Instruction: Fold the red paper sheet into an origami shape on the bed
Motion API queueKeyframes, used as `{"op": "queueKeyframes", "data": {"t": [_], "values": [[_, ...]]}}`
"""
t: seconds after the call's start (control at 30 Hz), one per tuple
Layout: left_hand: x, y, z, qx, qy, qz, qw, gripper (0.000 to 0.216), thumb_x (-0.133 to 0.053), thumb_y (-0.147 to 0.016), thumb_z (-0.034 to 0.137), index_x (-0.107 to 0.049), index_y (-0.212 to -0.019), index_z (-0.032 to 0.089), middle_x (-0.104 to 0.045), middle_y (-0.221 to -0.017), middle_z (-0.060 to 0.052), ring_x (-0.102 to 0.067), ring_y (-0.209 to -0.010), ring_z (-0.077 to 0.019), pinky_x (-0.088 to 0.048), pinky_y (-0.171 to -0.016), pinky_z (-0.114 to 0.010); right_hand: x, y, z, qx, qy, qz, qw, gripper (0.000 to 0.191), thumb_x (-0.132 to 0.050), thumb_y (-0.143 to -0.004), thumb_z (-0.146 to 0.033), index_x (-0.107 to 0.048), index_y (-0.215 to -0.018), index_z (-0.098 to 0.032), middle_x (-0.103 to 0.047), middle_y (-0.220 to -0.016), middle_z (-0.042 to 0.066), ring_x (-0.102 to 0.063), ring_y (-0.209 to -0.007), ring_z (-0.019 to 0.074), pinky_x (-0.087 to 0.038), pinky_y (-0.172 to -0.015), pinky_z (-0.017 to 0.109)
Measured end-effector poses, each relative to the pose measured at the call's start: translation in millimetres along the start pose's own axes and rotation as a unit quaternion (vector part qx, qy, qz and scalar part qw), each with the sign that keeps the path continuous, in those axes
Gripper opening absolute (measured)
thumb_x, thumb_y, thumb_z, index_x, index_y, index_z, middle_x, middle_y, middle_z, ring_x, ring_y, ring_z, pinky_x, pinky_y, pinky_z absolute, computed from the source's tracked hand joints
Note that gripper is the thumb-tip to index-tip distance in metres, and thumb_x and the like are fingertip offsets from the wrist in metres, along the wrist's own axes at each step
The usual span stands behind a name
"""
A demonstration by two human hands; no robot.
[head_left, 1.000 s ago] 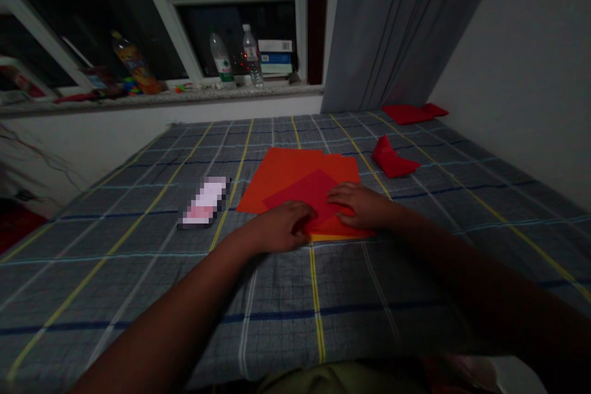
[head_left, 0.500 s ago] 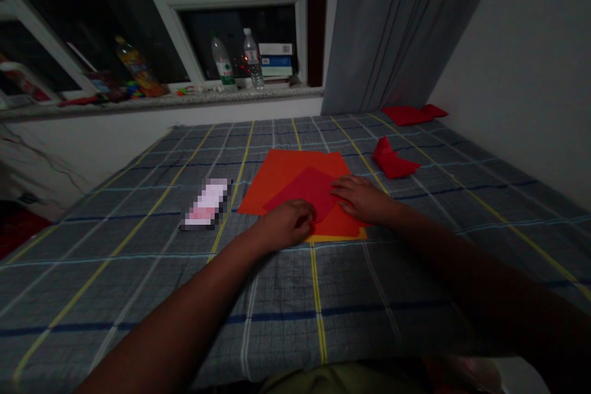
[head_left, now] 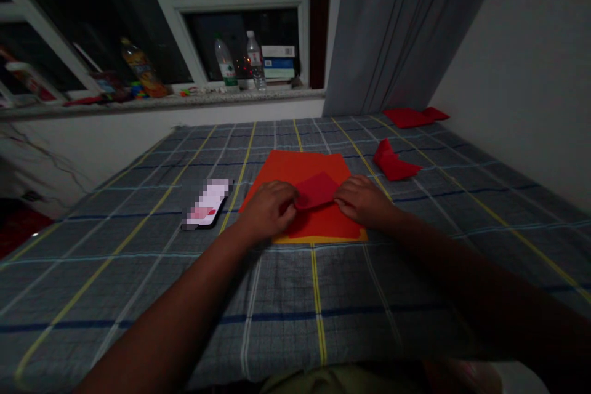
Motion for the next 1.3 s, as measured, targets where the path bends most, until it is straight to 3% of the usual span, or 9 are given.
{"op": "queueKeyframes", "data": {"t": [0.13,0.3,0.7,0.97,1.3], "values": [[5.8,-1.2,5.4,0.019,-0.102,0.013,0.995,0.021,-0.057,-0.084,0.027,-0.063,-0.103,0.019,-0.067,-0.117,-0.009,-0.055,-0.113,-0.0307,-0.038,-0.095,-0.050,7.7,-3.7,-12.8,-0.028,0.046,0.011,0.998,0.015,-0.052,-0.091,-0.019,-0.066,-0.086,-0.016,-0.068,-0.085,0.007,-0.056,-0.088,0.0220,-0.034,-0.087,0.036],[3.7,-4.2,22.6,0.007,-0.157,0.002,0.988,0.019,-0.058,-0.087,0.029,-0.064,-0.102,0.020,-0.069,-0.111,-0.009,-0.056,-0.108,-0.0305,-0.034,-0.092,-0.050,12.4,-6.4,-25.0,-0.052,0.055,0.019,0.997,0.011,-0.053,-0.087,-0.018,-0.063,-0.082,-0.017,-0.065,-0.082,0.007,-0.053,-0.085,0.0214,-0.032,-0.082,0.035],[-19.3,-7.4,26.7,-0.001,-0.121,-0.019,0.993,0.013,-0.054,-0.094,0.025,-0.064,-0.097,0.017,-0.068,-0.098,-0.008,-0.059,-0.094,-0.0234,-0.039,-0.083,-0.039,9.9,-7.4,-37.9,-0.038,0.062,0.032,0.997,0.016,-0.052,-0.093,-0.023,-0.066,-0.086,-0.017,-0.067,-0.085,0.007,-0.053,-0.086,0.0226,-0.029,-0.080,0.038],[-23.8,-8.1,30.2,0.011,-0.087,0.011,0.996,0.011,-0.056,-0.091,0.024,-0.063,-0.096,0.017,-0.067,-0.100,-0.009,-0.059,-0.097,-0.0240,-0.039,-0.087,-0.039,6.0,-8.7,-45.2,-0.024,0.072,0.028,0.997,0.021,-0.051,-0.097,-0.027,-0.067,-0.086,-0.019,-0.067,-0.084,0.006,-0.052,-0.085,0.0225,-0.028,-0.080,0.040],[-20.2,-13.8,38.9,0.072,-0.161,0.036,0.984,0.015,-0.055,-0.088,0.030,-0.061,-0.087,0.017,-0.068,-0.093,-0.012,-0.058,-0.093,-0.0285,-0.038,-0.080,-0.044,8.5,-10.7,-50.0,-0.022,0.079,0.039,0.996,0.024,-0.048,-0.099,-0.026,-0.068,-0.087,-0.019,-0.067,-0.082,0.007,-0.048,-0.084,0.0229,-0.027,-0.079,0.040]]}}
Point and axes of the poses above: each hand's wrist, its own y-axis away from the middle knuckle, its own x-axis out of the back of the hand, z = x × y, the point moved 6 cm from there along -y, towards the middle knuckle
